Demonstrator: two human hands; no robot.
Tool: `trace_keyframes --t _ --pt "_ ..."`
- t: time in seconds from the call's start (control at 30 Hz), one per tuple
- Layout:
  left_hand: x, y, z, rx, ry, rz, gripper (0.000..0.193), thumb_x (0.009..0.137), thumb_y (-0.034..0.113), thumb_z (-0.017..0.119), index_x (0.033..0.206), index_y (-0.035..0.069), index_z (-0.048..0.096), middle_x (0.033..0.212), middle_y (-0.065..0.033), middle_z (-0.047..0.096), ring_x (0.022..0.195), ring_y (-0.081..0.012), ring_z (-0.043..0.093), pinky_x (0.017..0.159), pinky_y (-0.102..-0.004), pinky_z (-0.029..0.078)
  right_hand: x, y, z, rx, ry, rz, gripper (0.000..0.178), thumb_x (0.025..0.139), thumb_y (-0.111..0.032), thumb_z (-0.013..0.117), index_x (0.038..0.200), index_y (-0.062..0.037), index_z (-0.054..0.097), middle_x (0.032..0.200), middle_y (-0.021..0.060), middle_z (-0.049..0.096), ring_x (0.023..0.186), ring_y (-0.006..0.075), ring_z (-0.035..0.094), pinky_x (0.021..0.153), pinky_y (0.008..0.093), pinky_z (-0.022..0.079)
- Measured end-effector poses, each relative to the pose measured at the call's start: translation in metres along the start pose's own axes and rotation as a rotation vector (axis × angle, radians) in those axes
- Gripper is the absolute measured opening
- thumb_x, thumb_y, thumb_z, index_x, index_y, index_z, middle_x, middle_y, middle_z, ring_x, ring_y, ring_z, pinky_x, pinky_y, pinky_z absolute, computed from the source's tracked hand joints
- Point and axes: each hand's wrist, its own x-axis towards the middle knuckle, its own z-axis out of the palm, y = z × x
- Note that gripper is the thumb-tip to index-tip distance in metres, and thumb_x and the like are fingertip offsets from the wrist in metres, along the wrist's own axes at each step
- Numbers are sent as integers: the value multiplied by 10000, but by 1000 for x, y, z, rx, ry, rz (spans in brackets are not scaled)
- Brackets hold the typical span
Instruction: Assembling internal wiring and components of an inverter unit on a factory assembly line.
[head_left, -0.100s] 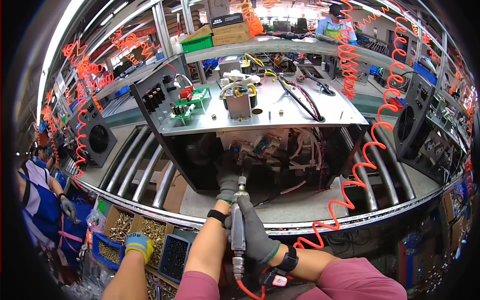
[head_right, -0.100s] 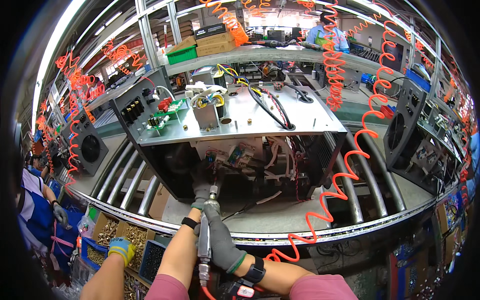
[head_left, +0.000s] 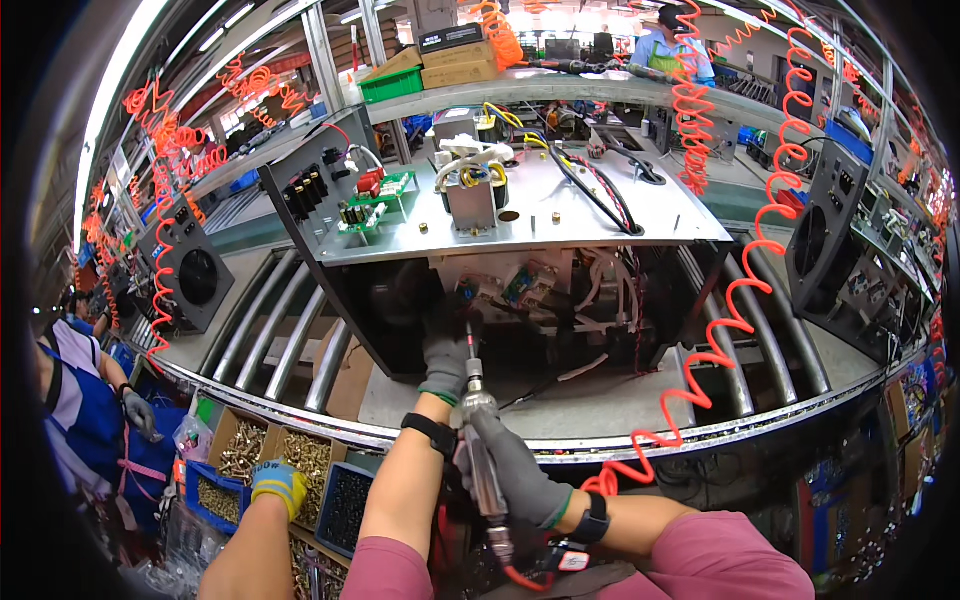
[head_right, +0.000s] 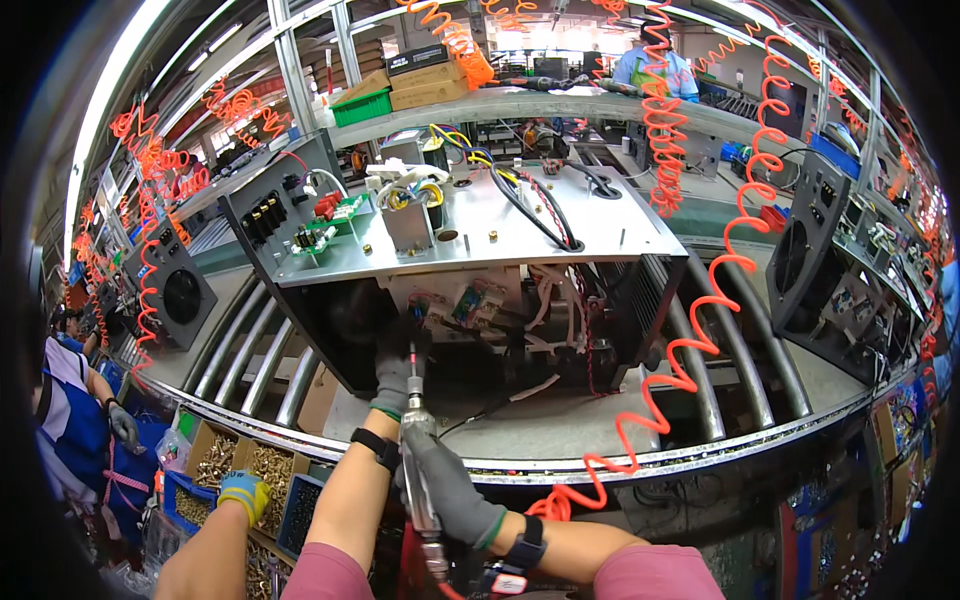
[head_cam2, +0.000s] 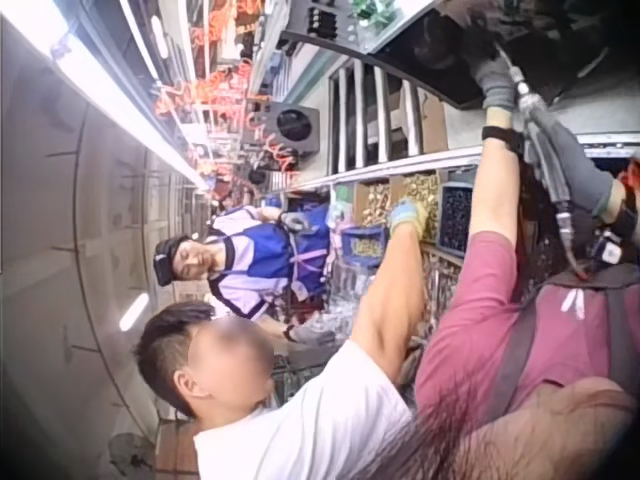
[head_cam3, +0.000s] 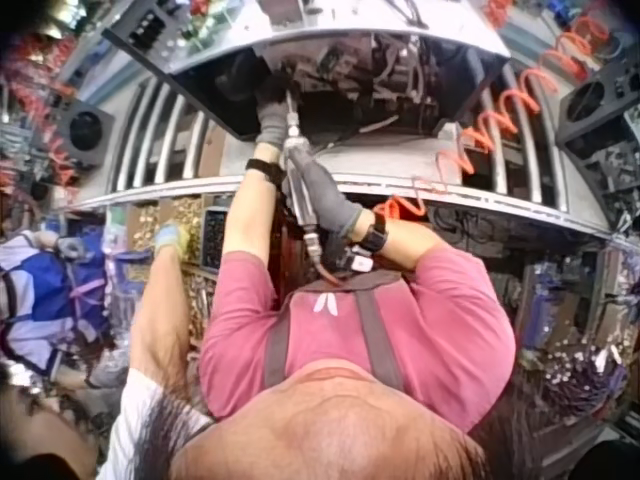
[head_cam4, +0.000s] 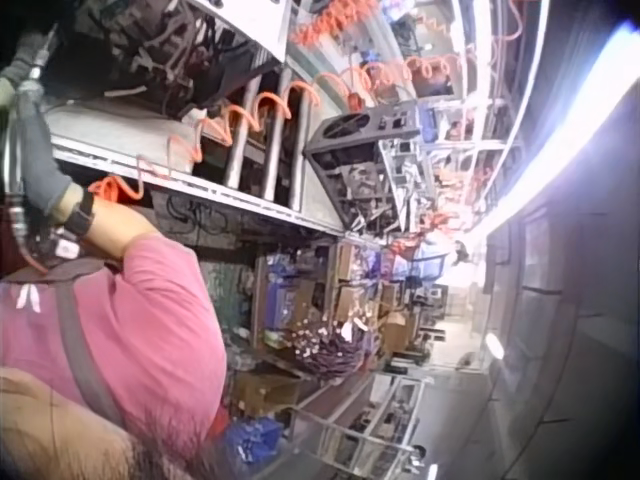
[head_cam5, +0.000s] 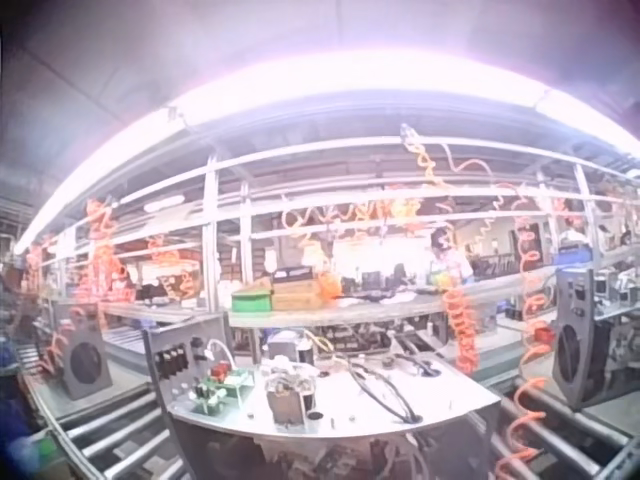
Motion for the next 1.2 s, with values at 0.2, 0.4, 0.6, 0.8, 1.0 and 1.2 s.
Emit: trace_keyframes --t 0.2,0.4,0.6,0.8,1.0,1.2 --pt "13 -12 11 -204 54 -148 213 859 205 680 1033 83 670 1033 -142 665 969 -335 635 871 -387 501 -41 4 -85 -724 14 -316 441 874 -332 725 1149 -21 576 883 70 639 767 148 599 719 305 497" --pt "34 4 -3 2 56 78 206 829 232 718 956 73 691 953 -119 687 919 -296 660 834 -377 510 -79 6 -131 -1038 135 -221 405 843 -314 745 1106 -43 597 867 100 645 776 183 621 745 333 509" --pt "-3 14 -58 -447 -63 -93 253 797 166 717 1007 42 648 979 -145 673 921 -307 648 810 -384 503 -78 21 -136 -758 212 -263 373 839 -284 745 1078 -34 606 834 49 619 751 104 541 730 299 489" --pt "-58 6 -52 121 -636 -269 483 768 406 691 1089 46 692 1074 -208 678 1029 -378 629 902 -443 496 -91 25 -154 -823 293 -243 399 846 -321 747 1084 -33 608 865 76 658 771 127 586 748 315 497" --pt "-53 2 -41 257 -763 -178 441 762 386 697 1035 40 701 1025 -215 686 975 -386 645 874 -446 513 -87 23 -154 -842 277 -258 419 847 -342 748 1095 -36 606 856 83 657 766 143 597 742 321 500" --pt "-54 15 -58 267 -762 -190 468 754 405 705 966 -12 700 992 -226 691 944 -370 661 837 -440 528 -86 23 -144 -881 279 -298 419 857 -334 743 1115 -36 601 864 77 654 770 132 592 743 318 500"
